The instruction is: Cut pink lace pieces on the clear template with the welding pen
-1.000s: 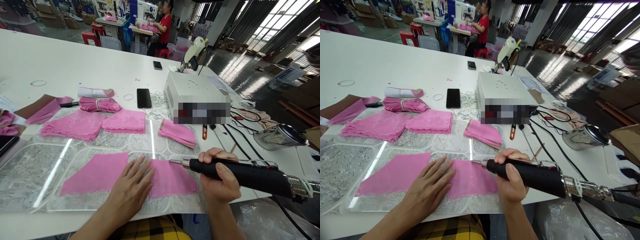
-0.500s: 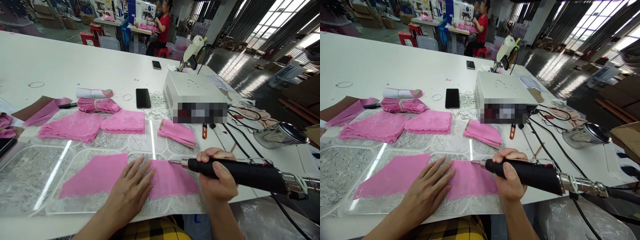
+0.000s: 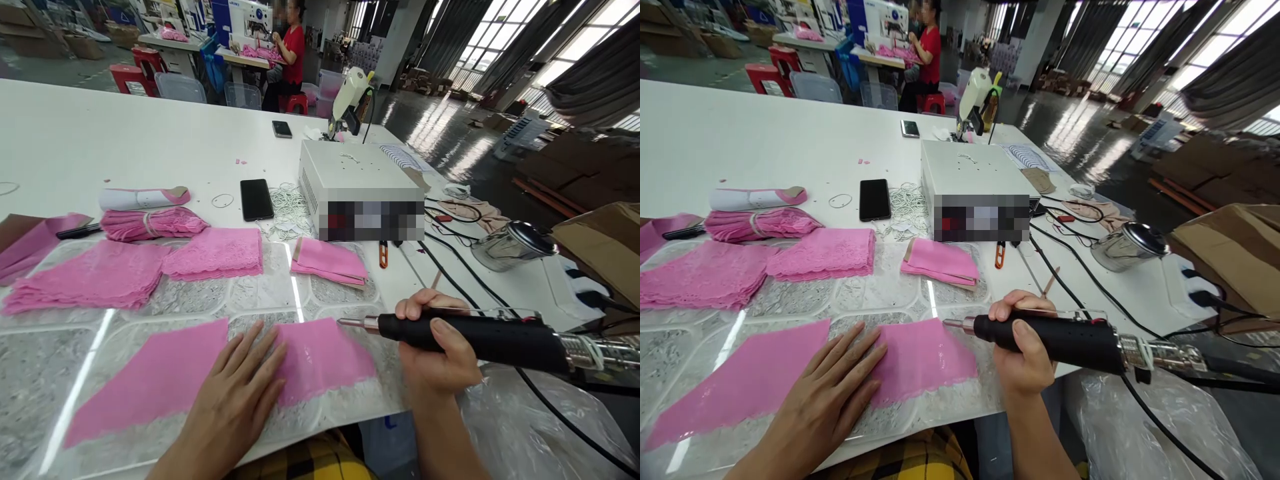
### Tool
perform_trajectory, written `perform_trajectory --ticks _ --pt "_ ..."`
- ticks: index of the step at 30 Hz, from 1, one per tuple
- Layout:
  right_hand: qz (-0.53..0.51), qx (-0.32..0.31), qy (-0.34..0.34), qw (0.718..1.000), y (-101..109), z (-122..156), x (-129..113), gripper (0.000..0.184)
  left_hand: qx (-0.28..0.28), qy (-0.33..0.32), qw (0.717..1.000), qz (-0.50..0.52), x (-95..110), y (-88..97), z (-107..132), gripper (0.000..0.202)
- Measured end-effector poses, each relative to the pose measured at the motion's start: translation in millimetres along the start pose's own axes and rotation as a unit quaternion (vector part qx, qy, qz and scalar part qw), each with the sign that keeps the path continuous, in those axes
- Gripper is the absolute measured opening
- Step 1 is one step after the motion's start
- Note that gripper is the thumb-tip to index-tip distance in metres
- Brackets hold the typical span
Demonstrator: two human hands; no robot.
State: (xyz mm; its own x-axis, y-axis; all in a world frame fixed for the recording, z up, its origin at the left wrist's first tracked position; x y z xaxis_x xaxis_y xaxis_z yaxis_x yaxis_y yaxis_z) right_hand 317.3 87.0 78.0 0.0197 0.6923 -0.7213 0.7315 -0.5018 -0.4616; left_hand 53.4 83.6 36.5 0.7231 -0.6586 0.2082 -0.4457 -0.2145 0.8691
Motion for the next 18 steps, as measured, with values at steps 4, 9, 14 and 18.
perform_trajectory --ticks 4,9,14,18 --pt "0.002 0.003 -0.008 1.000 11.3 3.0 -4.3 0.012 -0.005 -0.007 1.000 0.004 0.5 0.5 -1.5 0.037" --pt "0.002 0.015 -0.001 1.000 20.5 0.9 -12.4 0.012 -0.015 -0.013 1.000 0.006 1.2 -1.0 -2.3 0.038" --pt "0.004 0.008 -0.007 1.000 19.3 1.4 -8.9 0.013 -0.015 -0.012 1.000 0.007 1.7 -0.3 -2.4 0.039" --pt "0.001 -0.003 -0.009 1.000 16.4 3.1 -5.7 0.014 -0.018 -0.004 1.000 0.008 -0.4 -0.4 -1.6 0.039"
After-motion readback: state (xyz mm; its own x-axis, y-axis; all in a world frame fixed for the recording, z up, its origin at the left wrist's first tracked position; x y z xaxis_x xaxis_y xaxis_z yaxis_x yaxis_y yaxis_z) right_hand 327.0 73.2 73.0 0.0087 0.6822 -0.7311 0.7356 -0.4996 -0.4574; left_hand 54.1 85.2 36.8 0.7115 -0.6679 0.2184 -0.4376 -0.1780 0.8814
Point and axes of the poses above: each hand's wrist, its own z-axis away from the middle knuckle, its own y-axis out of the back of the hand, x = y × z, the point moved 10 cm from there along -z, towards the middle knuckle, and after that the axes turned 12 degrees about y, right-handed, at the moved point
